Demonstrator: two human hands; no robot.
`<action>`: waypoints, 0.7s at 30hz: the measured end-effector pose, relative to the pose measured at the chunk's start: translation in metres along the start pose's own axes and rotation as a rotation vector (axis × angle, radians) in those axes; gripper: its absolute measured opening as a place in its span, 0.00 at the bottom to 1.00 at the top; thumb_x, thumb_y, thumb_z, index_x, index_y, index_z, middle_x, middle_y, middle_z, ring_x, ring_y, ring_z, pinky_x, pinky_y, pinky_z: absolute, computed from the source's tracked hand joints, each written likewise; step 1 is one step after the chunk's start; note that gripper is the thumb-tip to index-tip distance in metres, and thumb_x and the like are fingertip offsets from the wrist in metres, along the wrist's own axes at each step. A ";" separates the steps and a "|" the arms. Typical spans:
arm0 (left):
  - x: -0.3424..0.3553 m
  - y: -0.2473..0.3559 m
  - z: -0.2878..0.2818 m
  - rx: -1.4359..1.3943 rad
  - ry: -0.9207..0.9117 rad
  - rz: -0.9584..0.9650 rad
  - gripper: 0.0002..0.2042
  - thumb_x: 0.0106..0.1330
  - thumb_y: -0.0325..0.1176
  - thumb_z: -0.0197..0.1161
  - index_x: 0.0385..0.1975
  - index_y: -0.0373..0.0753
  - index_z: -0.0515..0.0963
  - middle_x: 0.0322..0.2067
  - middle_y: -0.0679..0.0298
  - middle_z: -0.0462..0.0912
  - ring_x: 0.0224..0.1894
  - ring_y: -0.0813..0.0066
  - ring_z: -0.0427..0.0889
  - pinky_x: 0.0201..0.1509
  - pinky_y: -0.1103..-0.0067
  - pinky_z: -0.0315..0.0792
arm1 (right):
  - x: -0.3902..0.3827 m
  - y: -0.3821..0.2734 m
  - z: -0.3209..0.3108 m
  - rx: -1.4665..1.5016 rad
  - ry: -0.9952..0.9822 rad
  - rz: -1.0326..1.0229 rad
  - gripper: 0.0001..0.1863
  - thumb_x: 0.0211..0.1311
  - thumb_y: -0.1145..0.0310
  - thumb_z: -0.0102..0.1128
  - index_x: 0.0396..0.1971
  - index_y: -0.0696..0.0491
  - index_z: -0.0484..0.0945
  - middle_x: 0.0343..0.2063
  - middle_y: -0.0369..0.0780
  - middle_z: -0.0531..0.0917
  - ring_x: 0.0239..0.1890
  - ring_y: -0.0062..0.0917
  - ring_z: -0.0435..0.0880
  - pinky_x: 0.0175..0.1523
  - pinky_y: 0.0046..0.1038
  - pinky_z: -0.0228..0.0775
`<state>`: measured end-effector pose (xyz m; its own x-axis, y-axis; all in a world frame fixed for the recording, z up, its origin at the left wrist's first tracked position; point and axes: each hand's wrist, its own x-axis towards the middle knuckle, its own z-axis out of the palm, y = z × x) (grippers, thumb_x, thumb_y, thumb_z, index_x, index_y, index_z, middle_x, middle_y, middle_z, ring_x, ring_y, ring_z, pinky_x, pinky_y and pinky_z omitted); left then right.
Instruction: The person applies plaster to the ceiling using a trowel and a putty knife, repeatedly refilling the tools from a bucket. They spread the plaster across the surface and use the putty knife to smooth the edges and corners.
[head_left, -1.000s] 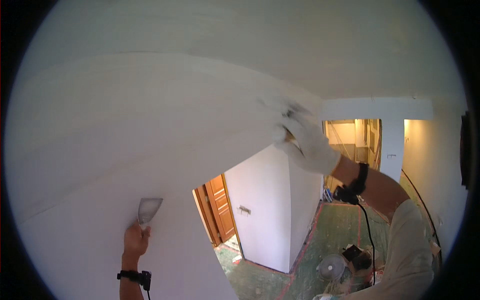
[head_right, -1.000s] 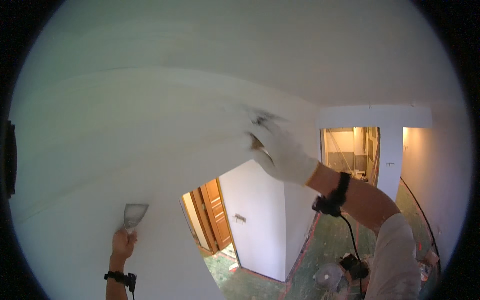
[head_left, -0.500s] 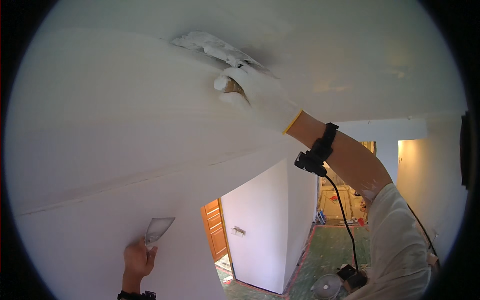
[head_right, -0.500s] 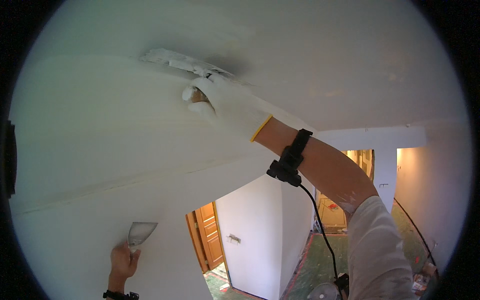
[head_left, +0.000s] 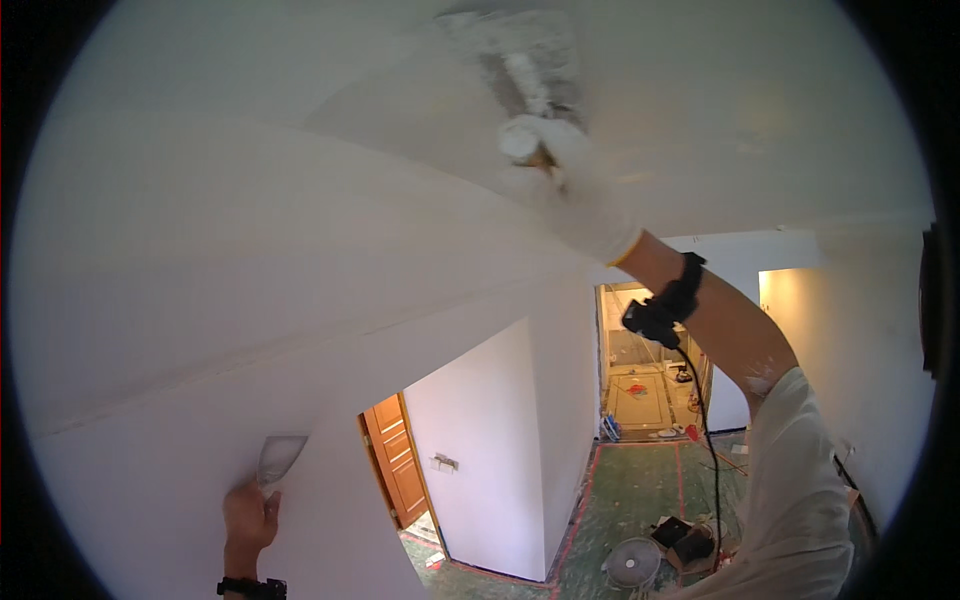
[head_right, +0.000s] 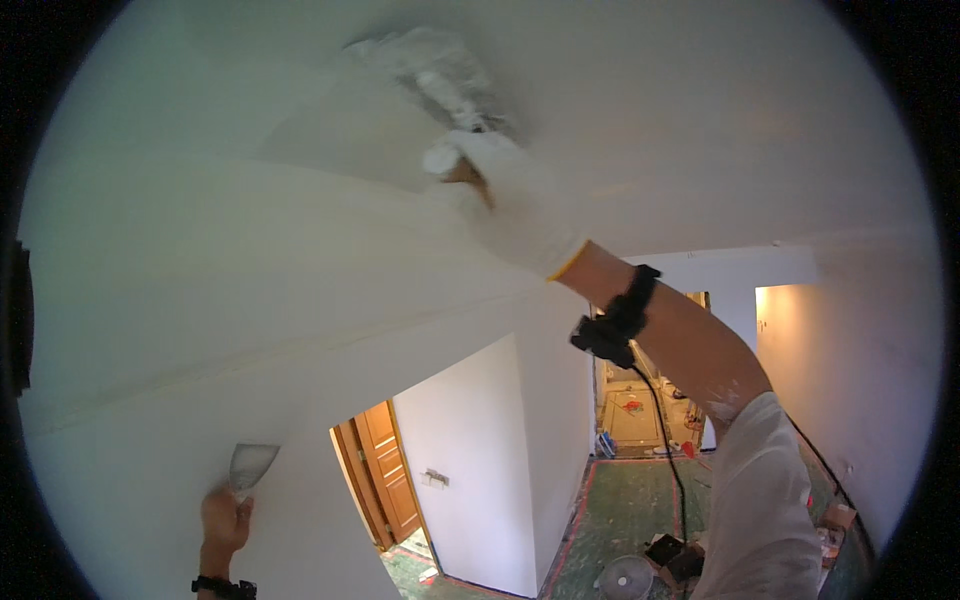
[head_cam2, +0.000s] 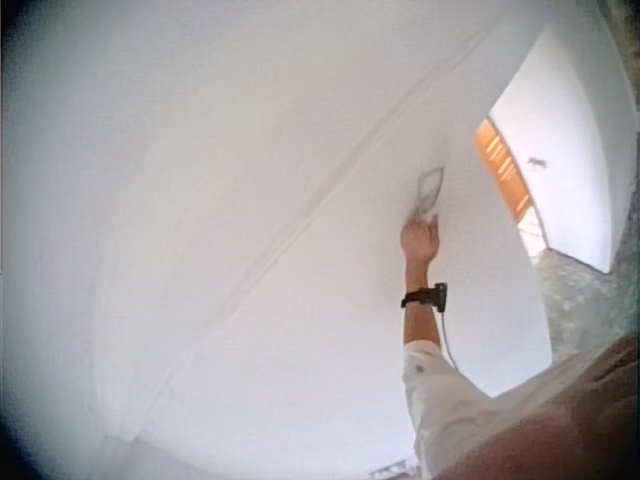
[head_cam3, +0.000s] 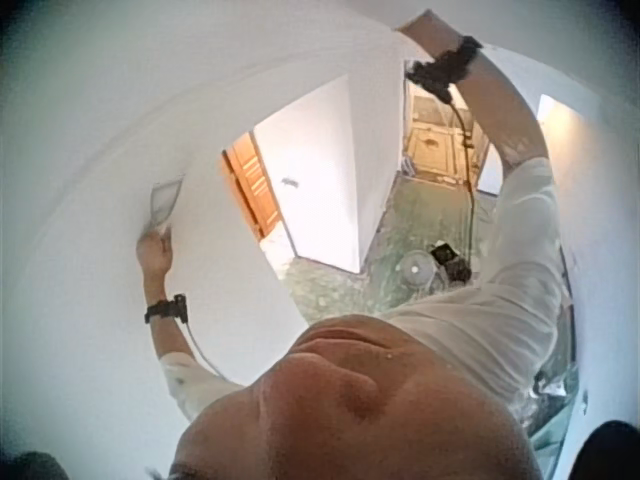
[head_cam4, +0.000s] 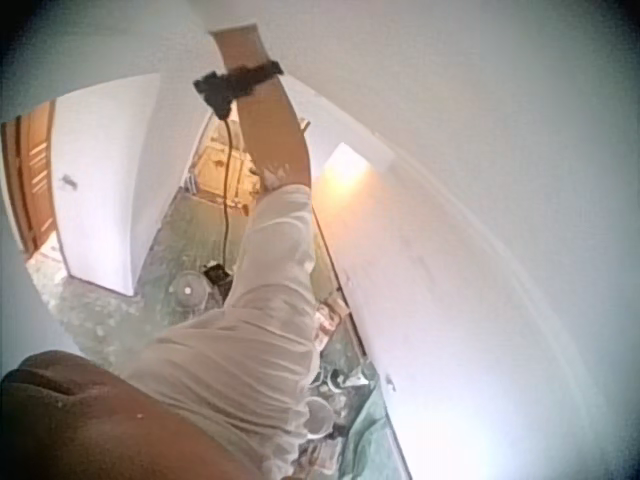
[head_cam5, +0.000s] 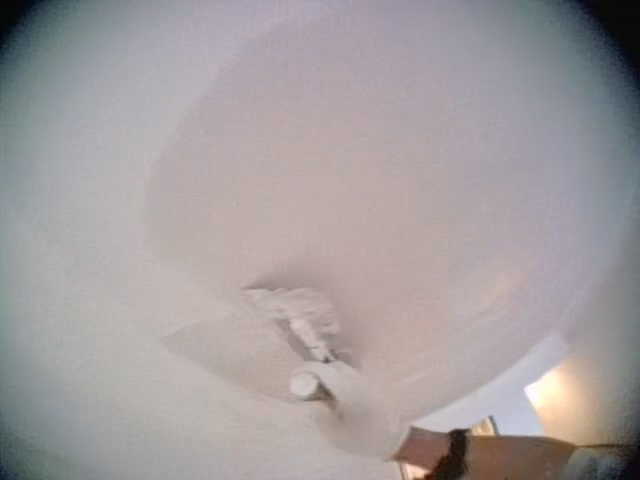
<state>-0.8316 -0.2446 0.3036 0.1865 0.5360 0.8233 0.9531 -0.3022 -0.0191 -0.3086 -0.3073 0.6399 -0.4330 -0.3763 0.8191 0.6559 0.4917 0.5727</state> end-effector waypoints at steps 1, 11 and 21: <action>0.001 -0.002 0.000 0.000 0.031 0.037 0.15 0.63 0.37 0.63 0.39 0.29 0.76 0.23 0.46 0.78 0.29 0.40 0.78 0.32 0.54 0.69 | -0.001 -0.001 -0.013 -0.005 0.005 -0.005 0.16 0.60 0.71 0.63 0.49 0.55 0.76 0.43 0.46 0.82 0.45 0.38 0.81 0.50 0.34 0.74; 0.007 0.024 -0.028 0.064 -0.026 -0.016 0.14 0.63 0.38 0.63 0.37 0.30 0.77 0.22 0.49 0.79 0.26 0.42 0.79 0.31 0.56 0.72 | 0.032 -0.069 -0.016 -0.057 -0.111 -0.062 0.17 0.59 0.72 0.63 0.48 0.55 0.75 0.37 0.43 0.79 0.40 0.39 0.80 0.46 0.36 0.72; -0.005 0.027 -0.034 0.007 0.011 0.012 0.22 0.64 0.42 0.62 0.47 0.27 0.79 0.22 0.49 0.82 0.27 0.47 0.83 0.33 0.59 0.76 | 0.102 -0.105 0.054 0.100 -0.168 -0.074 0.14 0.63 0.62 0.63 0.45 0.50 0.78 0.34 0.40 0.81 0.37 0.33 0.81 0.44 0.32 0.73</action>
<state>-0.8145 -0.2824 0.3177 0.1952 0.5240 0.8291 0.9526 -0.3026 -0.0330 -0.4548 -0.3553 0.6651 -0.5802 -0.2821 0.7640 0.5575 0.5463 0.6251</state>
